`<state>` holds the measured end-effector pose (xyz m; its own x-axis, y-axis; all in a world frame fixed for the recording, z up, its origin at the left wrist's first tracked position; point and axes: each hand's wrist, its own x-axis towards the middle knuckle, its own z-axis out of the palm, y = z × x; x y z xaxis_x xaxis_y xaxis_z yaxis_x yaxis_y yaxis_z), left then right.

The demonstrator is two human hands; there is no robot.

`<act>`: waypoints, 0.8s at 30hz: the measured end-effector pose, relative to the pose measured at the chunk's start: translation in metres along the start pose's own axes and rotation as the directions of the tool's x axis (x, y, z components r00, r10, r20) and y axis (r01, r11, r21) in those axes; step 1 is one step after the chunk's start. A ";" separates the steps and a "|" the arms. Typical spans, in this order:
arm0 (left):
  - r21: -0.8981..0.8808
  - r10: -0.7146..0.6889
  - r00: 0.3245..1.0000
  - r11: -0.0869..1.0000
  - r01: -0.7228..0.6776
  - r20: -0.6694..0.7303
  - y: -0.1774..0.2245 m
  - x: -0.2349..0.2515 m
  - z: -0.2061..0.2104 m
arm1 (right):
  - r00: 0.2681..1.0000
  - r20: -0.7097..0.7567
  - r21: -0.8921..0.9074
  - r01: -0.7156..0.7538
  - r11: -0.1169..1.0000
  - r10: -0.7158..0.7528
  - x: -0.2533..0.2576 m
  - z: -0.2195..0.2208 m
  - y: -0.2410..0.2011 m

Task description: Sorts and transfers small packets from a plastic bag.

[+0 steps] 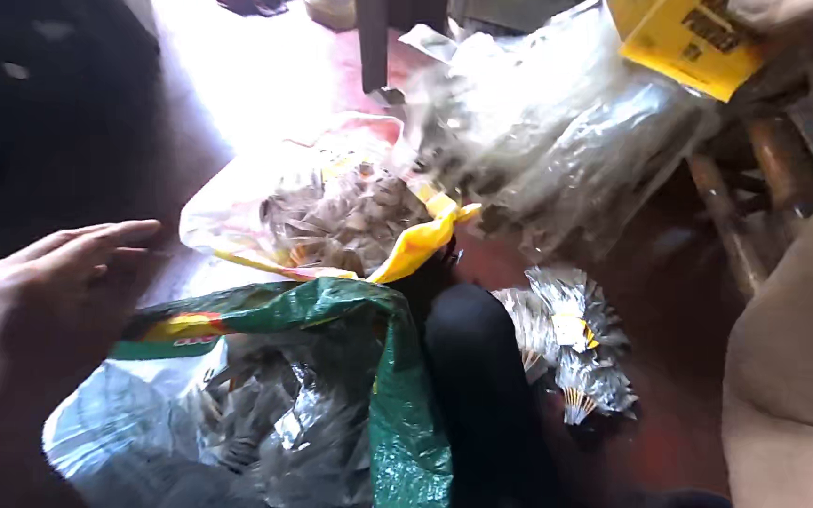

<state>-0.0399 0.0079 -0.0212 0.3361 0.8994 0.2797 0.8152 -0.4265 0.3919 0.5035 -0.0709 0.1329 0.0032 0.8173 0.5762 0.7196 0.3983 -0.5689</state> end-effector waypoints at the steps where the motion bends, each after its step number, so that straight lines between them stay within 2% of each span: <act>1: -0.019 -0.029 0.999 0.999 0.029 0.017 0.004 0.000 0.000 | 0.993 -0.002 -0.026 -0.117 0.993 0.117 -0.007 -0.010 0.006; 2: -0.042 -0.036 0.999 0.998 0.037 0.029 0.004 0.001 0.002 | 0.979 -0.003 -0.051 -0.202 0.978 0.202 -0.014 -0.016 0.011; 3: -0.063 -0.026 0.999 0.998 0.027 0.032 0.001 0.001 0.006 | 0.972 -0.003 -0.098 -0.235 0.967 0.236 -0.020 -0.017 0.015; 5: -0.087 0.000 0.999 0.996 0.003 0.036 -0.010 0.003 0.013 | 0.952 0.095 -0.263 -0.256 0.930 0.289 -0.030 -0.011 0.024; 7: -0.075 -0.002 0.999 0.997 0.005 0.045 -0.015 0.004 0.016 | 0.889 0.187 -0.332 -0.344 0.878 0.418 -0.043 0.001 0.060; 9: -0.046 -0.030 0.998 0.998 0.032 0.051 -0.011 0.006 0.013 | 0.801 0.209 -0.387 -0.459 0.800 0.561 -0.063 0.020 0.109; 12: 0.011 -0.069 0.995 0.998 0.069 0.070 -0.004 0.007 0.009 | 0.702 0.127 -0.489 -0.570 0.660 0.701 -0.102 0.047 0.156; 15: 0.034 -0.043 0.996 0.999 0.041 0.084 -0.004 0.006 0.007 | 0.695 -0.013 -0.457 -0.644 0.614 0.719 -0.153 0.072 0.181; 18: 0.025 -0.051 0.993 0.999 0.049 0.111 -0.018 0.004 0.011 | 0.645 -0.087 -0.449 -0.706 0.548 0.759 -0.228 0.097 0.210; 20: 0.015 -0.064 0.990 0.998 0.063 0.125 -0.019 0.005 0.011 | 0.544 -0.058 -0.485 -0.749 0.452 0.837 -0.287 0.111 0.224; 22: 0.024 -0.099 0.983 0.995 0.097 0.154 -0.014 0.006 0.007 | 0.386 -0.011 -0.493 -0.805 0.331 0.922 -0.339 0.121 0.227; 23: 0.025 -0.107 0.982 0.994 0.104 0.155 -0.017 0.006 0.007 | 0.339 -0.002 -0.481 -0.825 0.296 0.941 -0.358 0.125 0.220; 24: 0.021 -0.124 0.980 0.992 0.122 0.154 -0.021 0.006 0.008 | 0.326 -0.002 -0.458 -0.841 0.289 0.945 -0.374 0.130 0.211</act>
<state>-0.0516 0.0228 -0.0346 0.3009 0.9494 0.0906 0.8600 -0.3111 0.4045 0.5637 -0.2385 -0.2787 0.6823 0.6423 -0.3491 0.5234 -0.7626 -0.3800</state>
